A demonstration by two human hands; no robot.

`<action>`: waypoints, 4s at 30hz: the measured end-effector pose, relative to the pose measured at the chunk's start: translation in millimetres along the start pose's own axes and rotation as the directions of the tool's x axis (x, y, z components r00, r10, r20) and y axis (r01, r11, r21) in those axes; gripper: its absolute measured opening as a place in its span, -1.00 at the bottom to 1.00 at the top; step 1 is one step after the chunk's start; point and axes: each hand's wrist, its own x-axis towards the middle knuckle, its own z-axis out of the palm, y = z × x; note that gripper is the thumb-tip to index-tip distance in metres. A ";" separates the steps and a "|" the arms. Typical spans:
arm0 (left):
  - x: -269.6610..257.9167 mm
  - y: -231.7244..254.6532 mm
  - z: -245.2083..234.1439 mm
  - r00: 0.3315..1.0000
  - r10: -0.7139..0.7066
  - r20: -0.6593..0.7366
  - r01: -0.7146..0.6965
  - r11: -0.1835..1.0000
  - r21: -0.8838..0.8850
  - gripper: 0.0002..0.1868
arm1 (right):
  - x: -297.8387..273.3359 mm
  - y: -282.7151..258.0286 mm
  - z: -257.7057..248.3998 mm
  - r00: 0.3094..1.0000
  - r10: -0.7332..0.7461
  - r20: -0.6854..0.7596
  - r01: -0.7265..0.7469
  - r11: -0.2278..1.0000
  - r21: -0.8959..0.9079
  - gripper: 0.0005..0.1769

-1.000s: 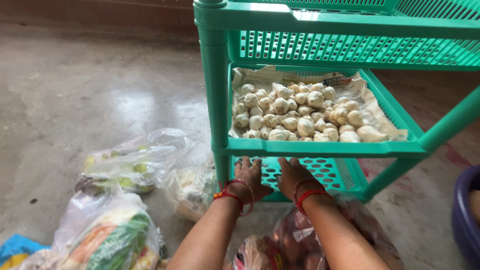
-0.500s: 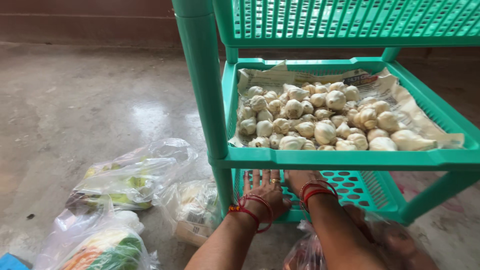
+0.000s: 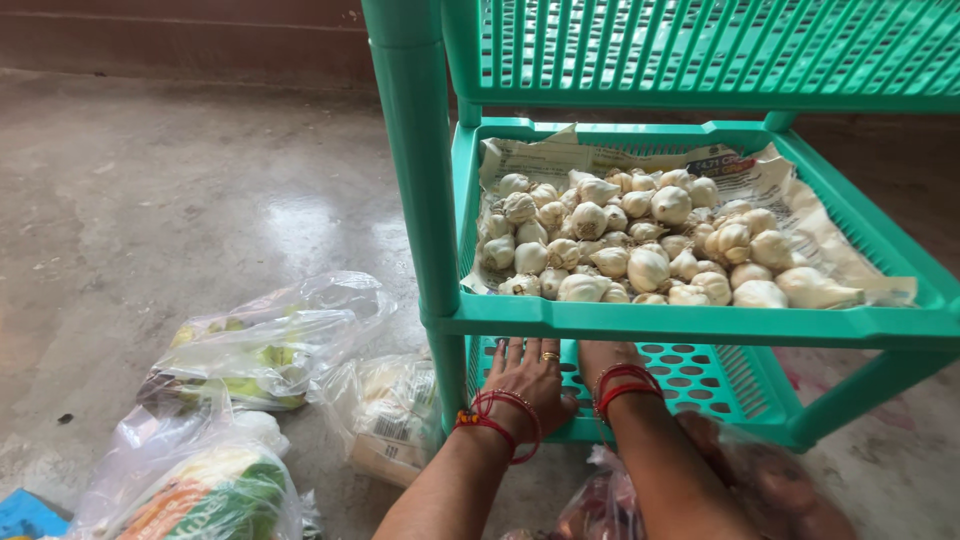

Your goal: The person unpacks groceries from plastic bags on the floor and organizes them into a green plastic rack and a purple bowl. They place a paper-wrapped item and a bag of garlic into the rack, and transfer potatoes into the bowl.

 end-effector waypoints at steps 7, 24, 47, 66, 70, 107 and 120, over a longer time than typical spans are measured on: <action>-0.5 4.1 11.2 0.963 0.180 -0.201 -0.153 0.978 0.142 -0.31 | -30.8 0.8 -27.8 0.974 -0.061 0.217 0.062 0.998 0.000 -0.69; -144.1 104.0 -169.9 0.850 0.348 -0.397 -0.335 0.937 0.103 -0.85 | -201.3 -21.1 -270.8 0.987 -0.121 0.106 0.105 0.984 0.146 -0.81; -156.4 105.4 -195.9 0.929 0.239 -0.284 -0.272 0.959 -0.084 -0.77 | -159.1 13.6 -275.9 0.987 0.150 0.055 -0.112 0.406 0.907 -0.79; -4.6 -1.3 -4.3 0.942 -0.106 -0.318 0.078 0.992 -0.099 -0.71 | -67.7 -10.3 -30.0 0.861 -0.270 -0.431 0.457 0.783 0.422 -0.20; 18.5 -22.9 11.3 0.897 -0.156 -0.413 0.056 0.968 -0.244 -0.60 | -34.8 -17.2 11.6 0.920 -0.196 -0.339 0.342 0.823 0.453 -0.39; 12.0 -22.9 26.9 0.876 -0.047 -0.479 -0.169 0.902 -0.397 -0.62 | 31.8 -1.4 66.6 0.899 -0.383 -0.212 0.424 0.883 0.202 -0.48; -56.0 37.0 -37.0 0.876 -0.072 -0.477 -0.174 0.874 -0.453 -0.66 | -97.9 20.7 -89.5 0.961 -0.120 0.249 -0.167 0.465 0.869 -0.51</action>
